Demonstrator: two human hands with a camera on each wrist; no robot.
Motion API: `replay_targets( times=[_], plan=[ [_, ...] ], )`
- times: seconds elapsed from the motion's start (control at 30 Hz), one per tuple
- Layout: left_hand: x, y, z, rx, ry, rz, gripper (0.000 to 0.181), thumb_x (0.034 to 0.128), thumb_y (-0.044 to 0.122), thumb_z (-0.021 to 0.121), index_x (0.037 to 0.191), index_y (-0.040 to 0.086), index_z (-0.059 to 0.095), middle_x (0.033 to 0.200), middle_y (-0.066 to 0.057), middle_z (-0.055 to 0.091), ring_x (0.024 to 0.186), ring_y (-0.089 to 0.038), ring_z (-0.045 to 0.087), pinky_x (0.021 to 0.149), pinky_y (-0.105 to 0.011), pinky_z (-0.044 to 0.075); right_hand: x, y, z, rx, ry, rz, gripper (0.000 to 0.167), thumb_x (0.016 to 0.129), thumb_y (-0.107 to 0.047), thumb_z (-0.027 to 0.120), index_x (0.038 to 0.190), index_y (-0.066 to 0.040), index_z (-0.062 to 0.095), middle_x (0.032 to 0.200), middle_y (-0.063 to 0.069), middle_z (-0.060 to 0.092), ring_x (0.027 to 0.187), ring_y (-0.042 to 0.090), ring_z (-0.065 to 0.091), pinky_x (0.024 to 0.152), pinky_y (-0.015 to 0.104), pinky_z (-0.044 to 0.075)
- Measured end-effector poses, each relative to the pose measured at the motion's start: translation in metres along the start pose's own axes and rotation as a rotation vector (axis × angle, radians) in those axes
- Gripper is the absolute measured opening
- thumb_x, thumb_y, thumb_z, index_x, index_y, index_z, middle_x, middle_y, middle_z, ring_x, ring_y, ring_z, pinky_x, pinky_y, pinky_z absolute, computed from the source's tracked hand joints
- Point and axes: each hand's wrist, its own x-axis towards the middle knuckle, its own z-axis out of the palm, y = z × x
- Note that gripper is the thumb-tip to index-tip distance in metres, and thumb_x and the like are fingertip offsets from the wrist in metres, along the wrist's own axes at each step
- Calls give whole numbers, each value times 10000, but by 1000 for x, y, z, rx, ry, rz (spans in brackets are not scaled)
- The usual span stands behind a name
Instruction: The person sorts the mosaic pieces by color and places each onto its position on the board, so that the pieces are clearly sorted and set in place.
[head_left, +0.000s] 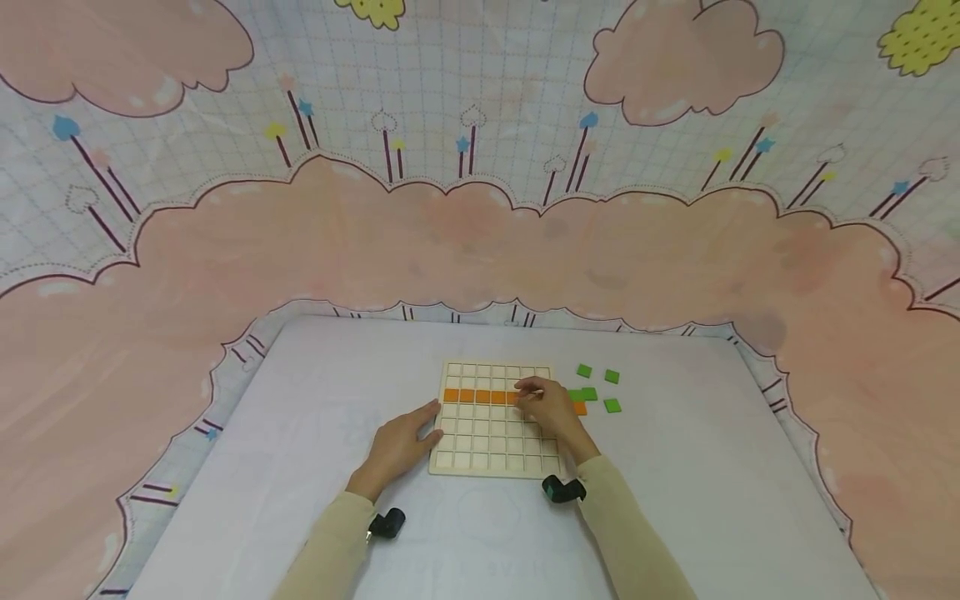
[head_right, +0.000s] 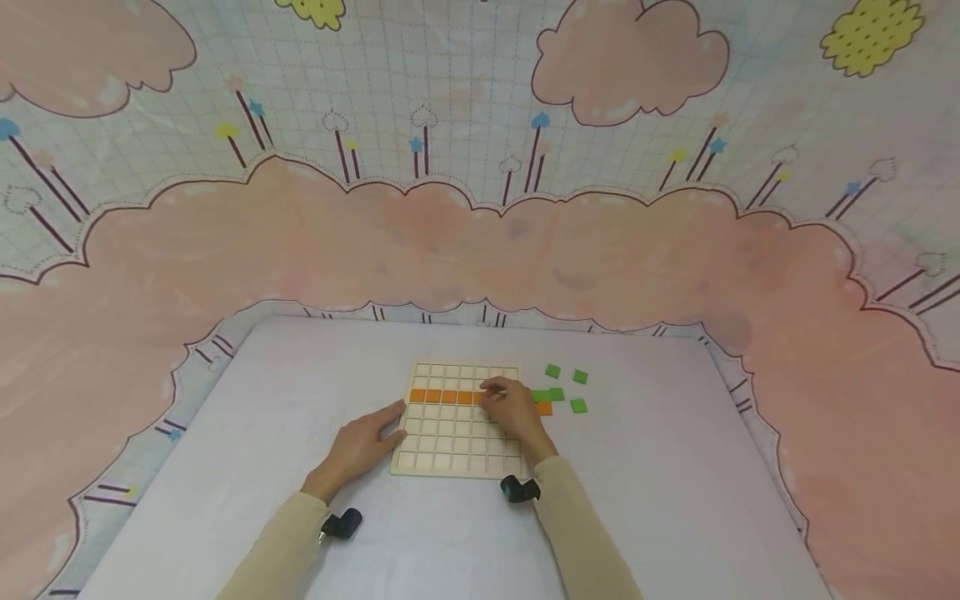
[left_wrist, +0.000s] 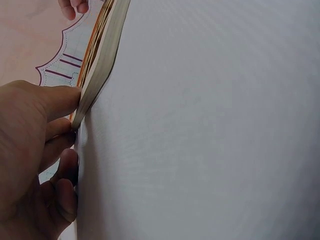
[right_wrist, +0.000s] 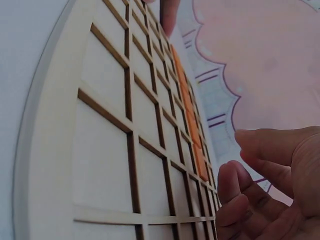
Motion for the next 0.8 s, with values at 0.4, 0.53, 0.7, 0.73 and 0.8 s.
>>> replay_targets(
  times=[0.4,0.53,0.7,0.73,0.8],
  plan=[
    [-1,-1,0,5,4,-4,568,937,355,654,1440,133,508,1505,-5,491,1361,-285,505,1101,-488,442,-14,-7,-4,14,33,-10,270,879,-136,734,1141,-80,699,1052,69,685,835,165,648,674,274,555],
    [-1,-1,0,3,1,-4,574,939,357,651,1445,132,500,1508,-6,487,1365,-284,500,1104,-487,440,-19,-8,-8,28,37,-29,256,879,-127,734,1126,-68,699,1066,88,684,836,168,660,681,282,564],
    [0,-1,0,6,4,-6,580,939,362,649,1450,135,494,1510,-9,486,1366,-287,499,1103,-491,439,-24,-8,-13,-7,57,-29,239,884,-170,735,1113,-110,704,1079,67,691,862,158,672,704,284,558],
    [0,-1,0,5,2,-5,580,939,362,649,1450,135,494,1510,-9,486,1366,-287,498,1104,-491,438,-25,-7,-14,-13,66,-25,239,882,-172,735,1112,-114,705,1080,63,694,860,153,671,705,282,556],
    [0,-1,0,2,-3,-4,579,942,363,646,1452,137,491,1512,-7,482,1370,-286,494,1111,-488,432,-28,-5,-18,-7,79,-19,243,882,-168,734,1115,-105,705,1087,71,695,849,149,670,699,276,554]
  ],
)
